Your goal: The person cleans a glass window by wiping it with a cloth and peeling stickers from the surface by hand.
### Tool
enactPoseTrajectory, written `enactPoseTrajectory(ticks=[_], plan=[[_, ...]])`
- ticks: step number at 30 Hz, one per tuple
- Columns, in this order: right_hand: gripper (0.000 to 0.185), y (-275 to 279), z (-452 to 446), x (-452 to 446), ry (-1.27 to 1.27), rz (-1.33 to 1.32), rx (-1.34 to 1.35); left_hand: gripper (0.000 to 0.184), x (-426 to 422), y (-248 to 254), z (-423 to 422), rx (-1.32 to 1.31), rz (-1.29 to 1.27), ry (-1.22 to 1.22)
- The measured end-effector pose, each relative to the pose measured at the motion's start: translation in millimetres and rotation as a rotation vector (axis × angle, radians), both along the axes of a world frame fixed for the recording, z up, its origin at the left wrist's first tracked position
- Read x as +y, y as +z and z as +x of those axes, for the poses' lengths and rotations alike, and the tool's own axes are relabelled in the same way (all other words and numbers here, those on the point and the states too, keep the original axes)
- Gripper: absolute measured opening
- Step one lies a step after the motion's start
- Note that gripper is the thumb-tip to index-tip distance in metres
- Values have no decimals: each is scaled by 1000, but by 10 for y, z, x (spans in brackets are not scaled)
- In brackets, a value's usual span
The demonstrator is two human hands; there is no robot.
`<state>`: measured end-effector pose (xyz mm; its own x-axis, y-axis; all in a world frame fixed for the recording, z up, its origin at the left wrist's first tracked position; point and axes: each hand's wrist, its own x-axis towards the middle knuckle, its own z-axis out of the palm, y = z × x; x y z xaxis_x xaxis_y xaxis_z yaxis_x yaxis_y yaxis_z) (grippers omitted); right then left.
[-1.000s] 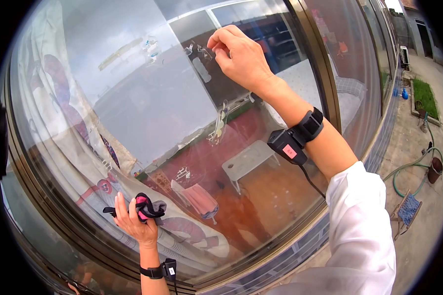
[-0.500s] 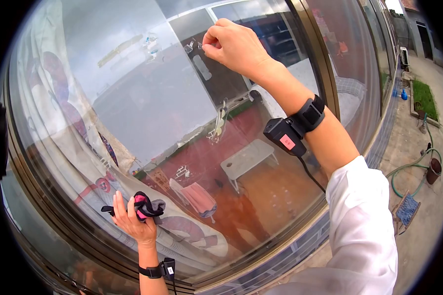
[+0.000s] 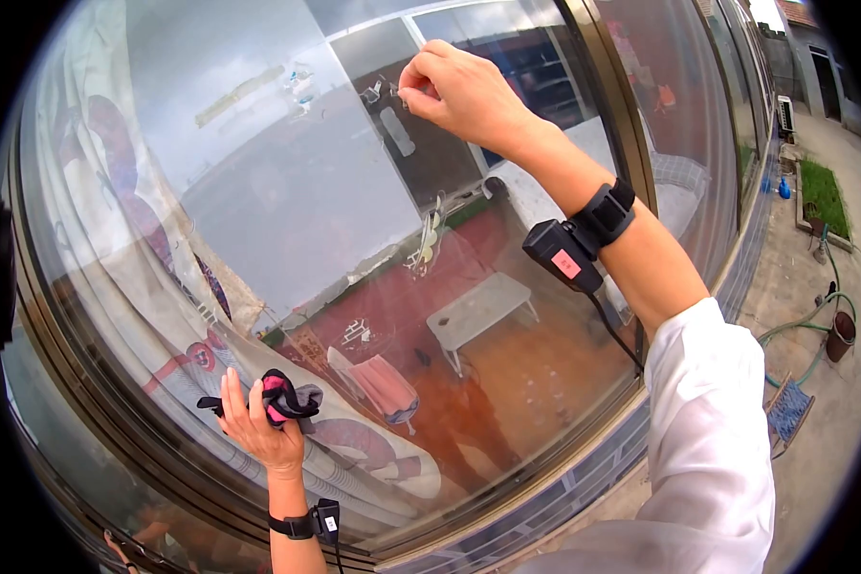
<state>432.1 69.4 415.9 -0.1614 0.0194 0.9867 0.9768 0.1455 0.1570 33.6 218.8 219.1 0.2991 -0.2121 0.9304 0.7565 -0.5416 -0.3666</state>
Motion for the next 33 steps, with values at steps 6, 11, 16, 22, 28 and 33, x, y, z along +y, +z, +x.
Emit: enactPoseTrajectory(ticks=[6,11,16,22,28,33], plan=[[12,-101,-31,-38,96,24,80,39,7,-3,-2,-1,-1,-3],[15,-17,-91,-61,95,-70,143,39,12,-7,-6,-3,4,8],[18,84,-96,-70,36,-174,199,38,20,-6,-11,6,10,9],[23,6,-190,-46,242,-227,315,37,10,-6,-4,-6,-3,4],[26,-120,147,-202,638,-367,601,38,1,-2,-6,4,2,17],[27,-214,7,-83,306,-65,240,38,22,-11,-7,-3,5,4]])
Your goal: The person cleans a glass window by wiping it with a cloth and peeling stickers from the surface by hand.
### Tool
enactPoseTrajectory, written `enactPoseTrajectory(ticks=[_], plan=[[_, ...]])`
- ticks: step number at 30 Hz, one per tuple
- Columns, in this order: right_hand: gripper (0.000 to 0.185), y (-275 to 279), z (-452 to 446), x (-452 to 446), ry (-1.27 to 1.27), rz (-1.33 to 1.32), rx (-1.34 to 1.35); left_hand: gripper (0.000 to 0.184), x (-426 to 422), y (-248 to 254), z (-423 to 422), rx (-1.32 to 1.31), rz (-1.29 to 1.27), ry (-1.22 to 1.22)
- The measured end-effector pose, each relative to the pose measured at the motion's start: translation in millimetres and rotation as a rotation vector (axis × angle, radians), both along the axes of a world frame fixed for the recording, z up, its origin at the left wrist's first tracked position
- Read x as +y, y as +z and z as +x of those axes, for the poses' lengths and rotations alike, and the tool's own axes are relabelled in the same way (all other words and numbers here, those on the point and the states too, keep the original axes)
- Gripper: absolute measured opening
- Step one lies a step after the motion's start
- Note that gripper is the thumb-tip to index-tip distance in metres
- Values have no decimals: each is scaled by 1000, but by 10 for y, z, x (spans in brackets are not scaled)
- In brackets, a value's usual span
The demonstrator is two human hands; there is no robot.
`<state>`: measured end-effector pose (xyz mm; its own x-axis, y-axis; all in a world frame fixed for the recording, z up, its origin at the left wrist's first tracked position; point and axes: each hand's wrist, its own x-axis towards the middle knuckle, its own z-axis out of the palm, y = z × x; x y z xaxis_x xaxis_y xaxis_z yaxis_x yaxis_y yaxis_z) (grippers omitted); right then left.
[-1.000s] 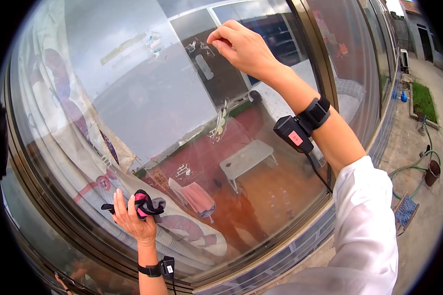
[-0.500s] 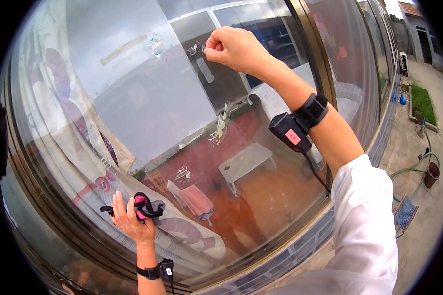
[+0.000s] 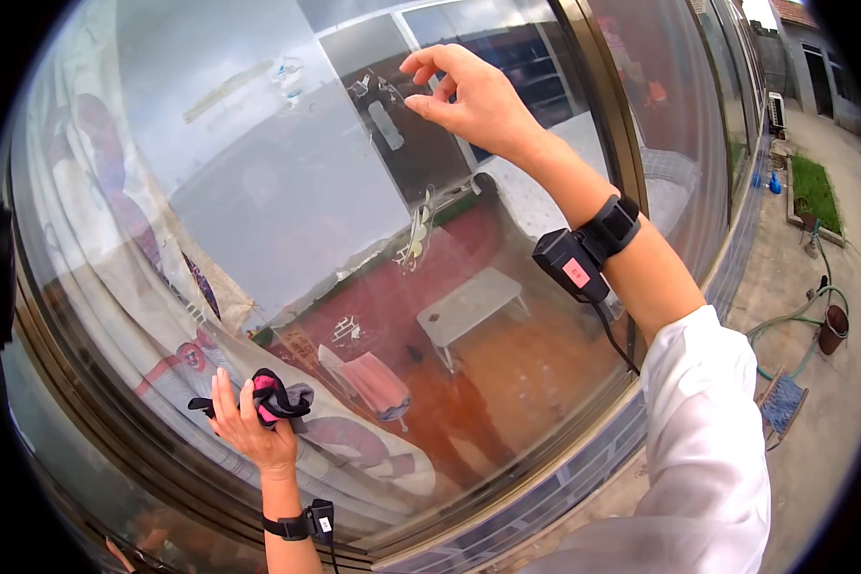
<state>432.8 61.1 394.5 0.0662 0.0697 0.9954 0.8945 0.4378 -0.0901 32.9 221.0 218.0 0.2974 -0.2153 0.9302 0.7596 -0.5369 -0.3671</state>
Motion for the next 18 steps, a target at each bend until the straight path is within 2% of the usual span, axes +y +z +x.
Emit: enactPoseTrajectory(ticks=[1,4,8,14,18], plan=[[27,-1,-19,30,-4,-2,0,38,4,-2,-2,-1,-3,5],[22,-41,-58,111,-326,175,-241,38,-11,8,0,4,-2,-3],[12,-70,-58,228,-321,375,-314,37,-10,10,3,3,-4,9],[11,-174,-76,203,-145,216,-79,37,1,3,-6,1,-4,14],[16,-125,-82,135,-204,227,-111,37,-7,-4,-3,1,-7,10]])
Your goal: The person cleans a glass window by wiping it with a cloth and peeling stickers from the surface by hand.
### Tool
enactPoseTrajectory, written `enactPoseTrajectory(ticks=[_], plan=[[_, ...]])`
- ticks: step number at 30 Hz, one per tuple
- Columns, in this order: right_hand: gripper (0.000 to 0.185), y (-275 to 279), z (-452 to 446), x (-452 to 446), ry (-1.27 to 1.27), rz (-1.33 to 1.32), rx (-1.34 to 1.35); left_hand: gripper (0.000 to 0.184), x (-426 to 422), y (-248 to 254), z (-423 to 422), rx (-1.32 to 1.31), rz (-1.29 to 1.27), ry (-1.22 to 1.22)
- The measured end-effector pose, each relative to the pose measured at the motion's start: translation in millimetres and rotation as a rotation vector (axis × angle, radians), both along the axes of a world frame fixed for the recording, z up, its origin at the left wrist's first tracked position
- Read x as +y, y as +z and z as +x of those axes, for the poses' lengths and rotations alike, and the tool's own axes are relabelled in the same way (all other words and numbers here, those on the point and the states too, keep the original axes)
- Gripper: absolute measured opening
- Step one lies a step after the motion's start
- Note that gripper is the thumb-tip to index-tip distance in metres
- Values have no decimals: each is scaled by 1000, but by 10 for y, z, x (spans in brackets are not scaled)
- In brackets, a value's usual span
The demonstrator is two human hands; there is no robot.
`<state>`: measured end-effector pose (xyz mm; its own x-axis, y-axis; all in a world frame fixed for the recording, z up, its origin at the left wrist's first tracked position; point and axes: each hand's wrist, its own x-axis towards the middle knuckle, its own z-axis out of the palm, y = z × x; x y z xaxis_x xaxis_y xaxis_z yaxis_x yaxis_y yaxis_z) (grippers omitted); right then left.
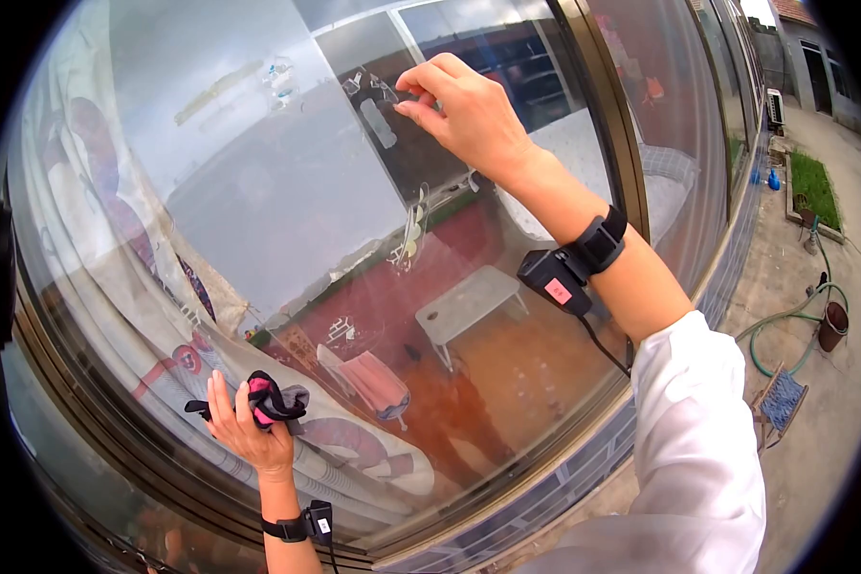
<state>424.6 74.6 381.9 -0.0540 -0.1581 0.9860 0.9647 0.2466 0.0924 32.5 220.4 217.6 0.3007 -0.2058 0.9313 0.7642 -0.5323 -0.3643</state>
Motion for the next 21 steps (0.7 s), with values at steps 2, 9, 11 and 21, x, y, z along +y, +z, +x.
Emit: enactPoseTrajectory(ticks=[2,9,11,21], plan=[[15,49,26,-39,-102,-43,-117,36,7,3,-1,-1,-1,-2],[14,176,67,-78,-253,-85,-220,36,-2,5,9,3,-2,-7],[12,180,60,-70,-253,-73,-203,36,1,-4,4,-1,-2,-8],[16,107,-231,-253,-149,-214,-85,41,14,-18,-4,-19,-11,-12]])
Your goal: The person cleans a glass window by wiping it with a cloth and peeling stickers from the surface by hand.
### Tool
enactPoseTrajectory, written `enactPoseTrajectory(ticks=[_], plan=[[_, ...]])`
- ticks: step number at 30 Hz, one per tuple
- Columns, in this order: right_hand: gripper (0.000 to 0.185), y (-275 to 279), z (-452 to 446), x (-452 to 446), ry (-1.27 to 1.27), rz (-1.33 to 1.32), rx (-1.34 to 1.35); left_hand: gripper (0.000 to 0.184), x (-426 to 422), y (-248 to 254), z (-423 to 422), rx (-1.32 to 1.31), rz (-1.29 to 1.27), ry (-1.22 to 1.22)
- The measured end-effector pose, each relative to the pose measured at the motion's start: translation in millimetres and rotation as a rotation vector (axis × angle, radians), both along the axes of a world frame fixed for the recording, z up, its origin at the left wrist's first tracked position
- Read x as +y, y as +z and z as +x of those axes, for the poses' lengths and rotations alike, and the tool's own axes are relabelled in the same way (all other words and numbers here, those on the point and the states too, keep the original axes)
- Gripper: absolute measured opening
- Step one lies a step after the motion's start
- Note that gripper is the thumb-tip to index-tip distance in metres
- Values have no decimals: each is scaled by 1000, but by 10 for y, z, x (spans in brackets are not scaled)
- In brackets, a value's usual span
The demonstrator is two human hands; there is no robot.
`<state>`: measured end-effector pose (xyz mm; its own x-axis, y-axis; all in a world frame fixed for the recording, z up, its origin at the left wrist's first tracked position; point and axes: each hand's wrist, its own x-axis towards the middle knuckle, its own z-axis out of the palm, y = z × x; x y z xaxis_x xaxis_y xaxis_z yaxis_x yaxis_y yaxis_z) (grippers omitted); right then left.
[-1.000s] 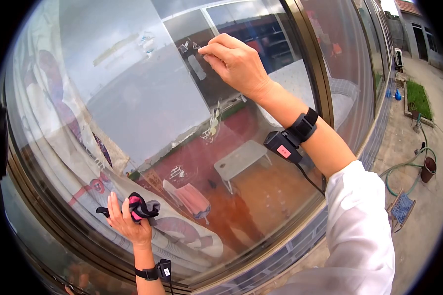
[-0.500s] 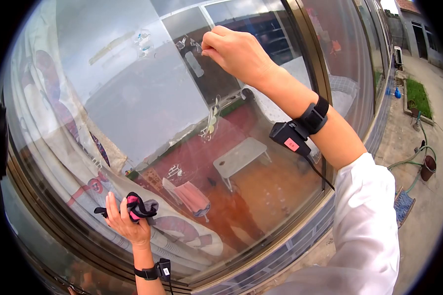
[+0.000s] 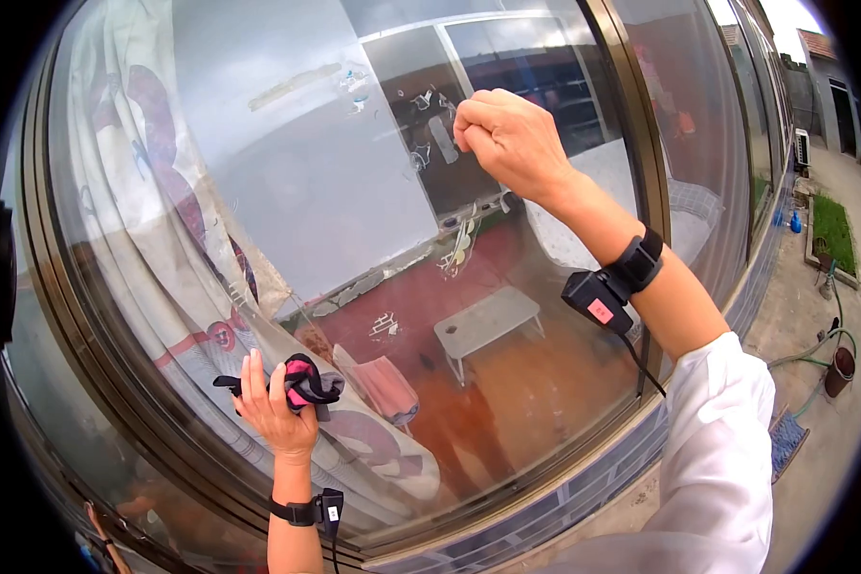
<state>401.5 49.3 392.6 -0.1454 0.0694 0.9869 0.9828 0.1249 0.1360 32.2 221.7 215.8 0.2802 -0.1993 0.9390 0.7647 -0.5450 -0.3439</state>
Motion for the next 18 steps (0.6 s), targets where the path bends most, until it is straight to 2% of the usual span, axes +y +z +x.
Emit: enactPoseTrajectory(ticks=[2,4,6,8,9,12,13,14,16,17,18], plan=[[23,43,-210,36,58,-49,53,42,1,-4,-10,15,-25,-22],[28,157,-444,97,44,129,-65,48,-18,2,-9,20,-21,-14],[35,297,-497,269,6,101,-122,48,-24,-5,-9,30,-38,-15],[47,433,-600,497,-177,231,-228,48,-34,4,-9,22,-38,-15],[57,480,-649,563,-223,123,-223,47,-32,1,-7,23,-36,-14],[53,564,-900,760,-237,92,-248,46,-42,2,4,10,-37,-5],[44,603,-972,831,-209,217,-294,45,-42,4,7,9,-31,-15],[44,656,-1021,832,-207,216,-301,45,-42,7,8,9,-25,-26],[37,782,-1102,816,-36,186,-264,46,-48,14,6,6,-32,-31],[31,818,-1167,825,-69,322,-310,46,-52,15,6,10,-39,-43],[31,850,-1193,822,-69,319,-316,47,-58,16,4,16,-47,-56]])
